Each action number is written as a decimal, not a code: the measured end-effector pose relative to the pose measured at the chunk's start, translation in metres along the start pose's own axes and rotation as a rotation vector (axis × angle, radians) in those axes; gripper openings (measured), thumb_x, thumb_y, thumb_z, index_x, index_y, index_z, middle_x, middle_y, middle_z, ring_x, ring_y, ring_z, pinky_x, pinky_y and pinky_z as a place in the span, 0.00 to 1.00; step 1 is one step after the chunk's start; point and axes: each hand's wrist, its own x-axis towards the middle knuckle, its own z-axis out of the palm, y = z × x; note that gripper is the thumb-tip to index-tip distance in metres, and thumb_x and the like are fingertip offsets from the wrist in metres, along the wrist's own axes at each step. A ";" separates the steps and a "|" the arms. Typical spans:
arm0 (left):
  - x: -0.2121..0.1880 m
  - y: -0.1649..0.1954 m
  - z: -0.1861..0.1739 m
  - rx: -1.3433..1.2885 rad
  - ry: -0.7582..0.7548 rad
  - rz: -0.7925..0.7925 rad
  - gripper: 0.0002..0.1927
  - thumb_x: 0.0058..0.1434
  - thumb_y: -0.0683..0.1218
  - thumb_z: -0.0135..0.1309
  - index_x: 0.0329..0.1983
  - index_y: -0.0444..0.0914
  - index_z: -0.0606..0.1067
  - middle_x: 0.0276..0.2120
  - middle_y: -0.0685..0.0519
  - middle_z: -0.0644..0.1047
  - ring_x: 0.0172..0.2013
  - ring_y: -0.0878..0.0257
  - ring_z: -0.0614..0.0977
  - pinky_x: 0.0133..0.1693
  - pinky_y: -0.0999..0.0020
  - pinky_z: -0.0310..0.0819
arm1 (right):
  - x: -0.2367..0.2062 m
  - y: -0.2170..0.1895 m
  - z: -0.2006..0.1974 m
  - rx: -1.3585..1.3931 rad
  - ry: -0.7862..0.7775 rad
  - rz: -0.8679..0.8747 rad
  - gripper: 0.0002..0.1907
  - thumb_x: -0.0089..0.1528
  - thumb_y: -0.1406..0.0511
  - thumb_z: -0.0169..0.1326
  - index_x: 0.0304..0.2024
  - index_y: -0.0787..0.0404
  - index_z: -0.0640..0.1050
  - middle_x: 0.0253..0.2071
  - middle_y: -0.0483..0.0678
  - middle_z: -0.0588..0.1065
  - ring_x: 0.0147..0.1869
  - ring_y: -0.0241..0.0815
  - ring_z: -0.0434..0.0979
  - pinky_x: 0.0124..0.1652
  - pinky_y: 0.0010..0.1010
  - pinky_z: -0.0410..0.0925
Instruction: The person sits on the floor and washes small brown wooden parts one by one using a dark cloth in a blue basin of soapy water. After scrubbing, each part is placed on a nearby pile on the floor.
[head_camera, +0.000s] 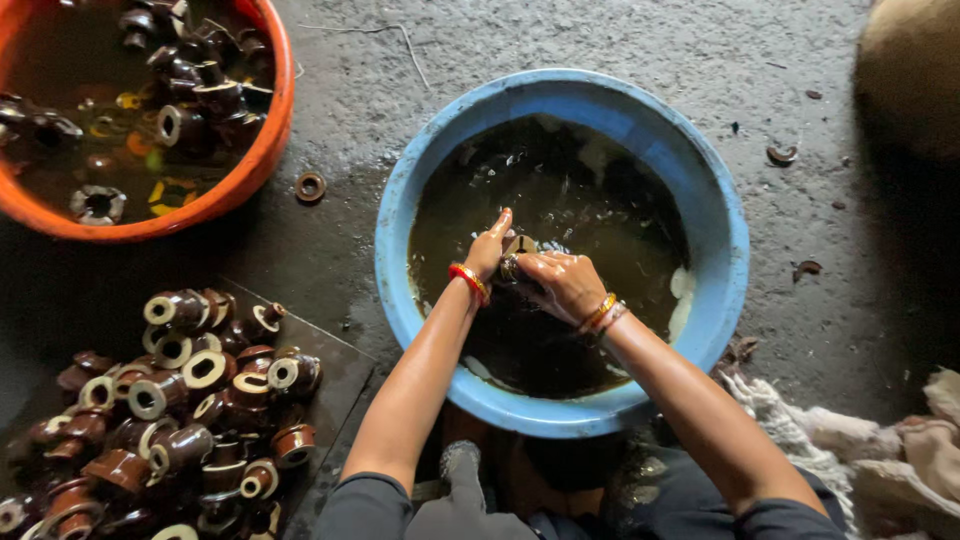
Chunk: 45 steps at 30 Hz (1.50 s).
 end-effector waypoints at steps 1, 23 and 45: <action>-0.003 0.000 0.005 -0.137 -0.064 0.029 0.29 0.76 0.61 0.41 0.36 0.34 0.79 0.32 0.50 0.80 0.32 0.63 0.78 0.38 0.69 0.73 | 0.000 0.002 0.003 -0.010 0.020 0.004 0.18 0.56 0.64 0.66 0.47 0.61 0.80 0.41 0.52 0.81 0.43 0.54 0.82 0.42 0.39 0.73; -0.020 -0.005 0.019 0.198 0.116 0.324 0.27 0.77 0.63 0.43 0.46 0.37 0.79 0.42 0.46 0.82 0.43 0.55 0.81 0.46 0.60 0.74 | -0.001 0.011 -0.021 -0.090 0.122 -0.247 0.28 0.46 0.66 0.66 0.51 0.60 0.80 0.53 0.48 0.80 0.50 0.51 0.83 0.47 0.40 0.76; 0.014 -0.009 0.016 0.150 0.163 0.195 0.39 0.72 0.71 0.36 0.39 0.32 0.80 0.32 0.41 0.81 0.35 0.49 0.80 0.45 0.46 0.70 | 0.016 -0.002 -0.039 0.289 0.129 -0.068 0.27 0.63 0.74 0.52 0.66 0.59 0.74 0.63 0.59 0.73 0.63 0.61 0.76 0.58 0.41 0.70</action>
